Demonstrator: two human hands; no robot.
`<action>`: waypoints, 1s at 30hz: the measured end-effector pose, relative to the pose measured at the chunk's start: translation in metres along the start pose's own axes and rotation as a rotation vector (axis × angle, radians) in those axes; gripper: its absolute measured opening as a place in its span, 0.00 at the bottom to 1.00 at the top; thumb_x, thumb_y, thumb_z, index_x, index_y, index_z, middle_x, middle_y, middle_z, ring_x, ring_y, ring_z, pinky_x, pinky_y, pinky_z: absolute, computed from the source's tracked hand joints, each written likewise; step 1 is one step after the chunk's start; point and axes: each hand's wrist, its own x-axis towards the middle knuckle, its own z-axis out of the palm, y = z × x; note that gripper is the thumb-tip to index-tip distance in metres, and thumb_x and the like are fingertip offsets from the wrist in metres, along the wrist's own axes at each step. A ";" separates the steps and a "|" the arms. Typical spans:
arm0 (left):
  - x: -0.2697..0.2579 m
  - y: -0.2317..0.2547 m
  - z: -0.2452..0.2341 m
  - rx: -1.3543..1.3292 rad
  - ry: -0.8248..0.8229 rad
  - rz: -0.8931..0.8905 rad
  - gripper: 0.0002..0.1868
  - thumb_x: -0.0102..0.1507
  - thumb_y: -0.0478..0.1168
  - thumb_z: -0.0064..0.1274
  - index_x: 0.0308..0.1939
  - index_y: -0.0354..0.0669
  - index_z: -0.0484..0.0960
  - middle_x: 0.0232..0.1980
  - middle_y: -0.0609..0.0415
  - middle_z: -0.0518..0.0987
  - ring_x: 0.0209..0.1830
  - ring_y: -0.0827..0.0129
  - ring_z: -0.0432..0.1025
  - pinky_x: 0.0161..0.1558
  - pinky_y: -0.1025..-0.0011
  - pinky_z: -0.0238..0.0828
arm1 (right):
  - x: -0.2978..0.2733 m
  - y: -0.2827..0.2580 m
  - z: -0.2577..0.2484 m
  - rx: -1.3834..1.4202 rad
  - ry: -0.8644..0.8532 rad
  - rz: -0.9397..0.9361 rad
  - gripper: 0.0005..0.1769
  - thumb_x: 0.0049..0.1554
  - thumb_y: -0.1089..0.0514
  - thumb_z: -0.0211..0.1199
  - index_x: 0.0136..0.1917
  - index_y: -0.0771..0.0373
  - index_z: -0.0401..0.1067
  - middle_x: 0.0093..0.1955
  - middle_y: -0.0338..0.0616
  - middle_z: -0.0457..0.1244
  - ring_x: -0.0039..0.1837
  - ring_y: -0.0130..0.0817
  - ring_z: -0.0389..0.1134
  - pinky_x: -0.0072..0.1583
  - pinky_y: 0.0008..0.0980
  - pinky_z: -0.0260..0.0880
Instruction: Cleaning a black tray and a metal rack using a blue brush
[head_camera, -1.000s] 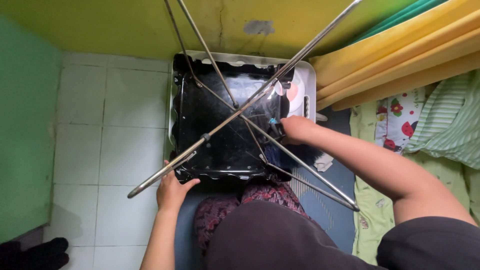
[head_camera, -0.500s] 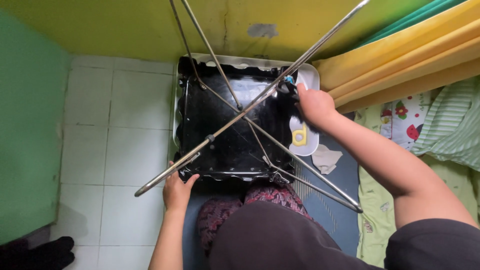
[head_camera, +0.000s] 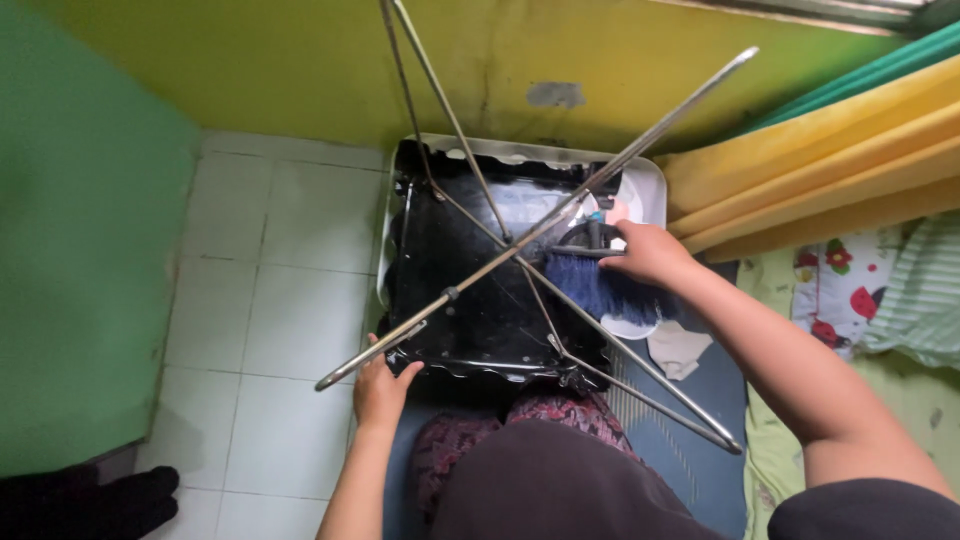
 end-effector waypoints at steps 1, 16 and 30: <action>0.000 0.000 0.000 -0.022 -0.024 -0.009 0.60 0.53 0.65 0.64 0.77 0.33 0.55 0.66 0.34 0.73 0.63 0.44 0.70 0.56 0.57 0.73 | 0.004 0.009 0.006 0.154 -0.012 0.042 0.35 0.46 0.39 0.76 0.59 0.63 0.72 0.46 0.58 0.70 0.51 0.53 0.73 0.53 0.47 0.72; 0.004 0.000 0.006 0.053 -0.087 -0.052 0.56 0.54 0.67 0.62 0.75 0.38 0.59 0.67 0.42 0.73 0.63 0.49 0.72 0.57 0.59 0.73 | 0.084 -0.017 0.191 1.355 0.000 0.107 0.22 0.56 0.52 0.70 0.54 0.62 0.63 0.46 0.39 0.63 0.49 0.27 0.63 0.52 0.29 0.66; 0.006 0.000 0.008 0.123 -0.167 -0.072 0.56 0.55 0.67 0.60 0.76 0.40 0.55 0.74 0.45 0.65 0.70 0.54 0.66 0.62 0.62 0.70 | 0.150 -0.051 0.251 1.085 0.325 -0.119 0.25 0.58 0.50 0.69 0.60 0.67 0.65 0.54 0.49 0.67 0.57 0.35 0.67 0.60 0.35 0.66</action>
